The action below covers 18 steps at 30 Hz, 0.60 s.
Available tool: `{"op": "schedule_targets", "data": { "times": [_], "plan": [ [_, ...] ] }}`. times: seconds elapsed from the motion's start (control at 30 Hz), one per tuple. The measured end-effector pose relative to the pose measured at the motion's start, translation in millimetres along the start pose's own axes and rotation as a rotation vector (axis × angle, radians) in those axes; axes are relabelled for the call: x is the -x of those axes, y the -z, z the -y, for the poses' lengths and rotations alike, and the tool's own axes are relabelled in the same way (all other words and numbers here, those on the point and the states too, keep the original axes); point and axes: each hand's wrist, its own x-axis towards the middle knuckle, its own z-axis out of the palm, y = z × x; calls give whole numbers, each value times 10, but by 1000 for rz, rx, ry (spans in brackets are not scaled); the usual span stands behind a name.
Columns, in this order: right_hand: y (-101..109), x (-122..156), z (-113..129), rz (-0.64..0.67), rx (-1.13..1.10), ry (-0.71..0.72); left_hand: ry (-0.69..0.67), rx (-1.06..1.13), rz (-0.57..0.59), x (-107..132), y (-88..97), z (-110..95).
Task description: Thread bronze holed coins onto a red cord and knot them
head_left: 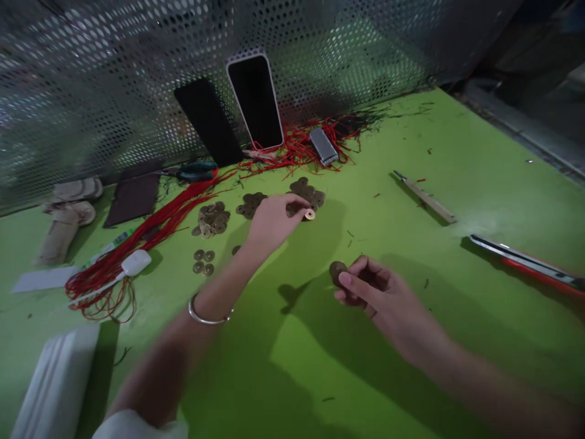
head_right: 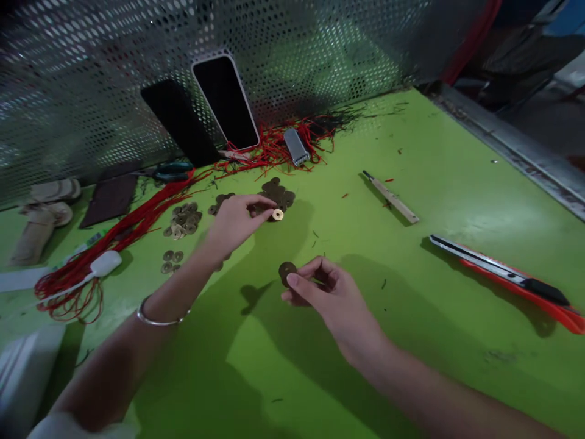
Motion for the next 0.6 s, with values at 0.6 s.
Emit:
{"op": "schedule_targets", "data": {
  "times": [0.6],
  "plan": [
    [10, 35, -13, 63, 54, 97, 110, 395, 300, 838, 64, -320]
  ]
}}
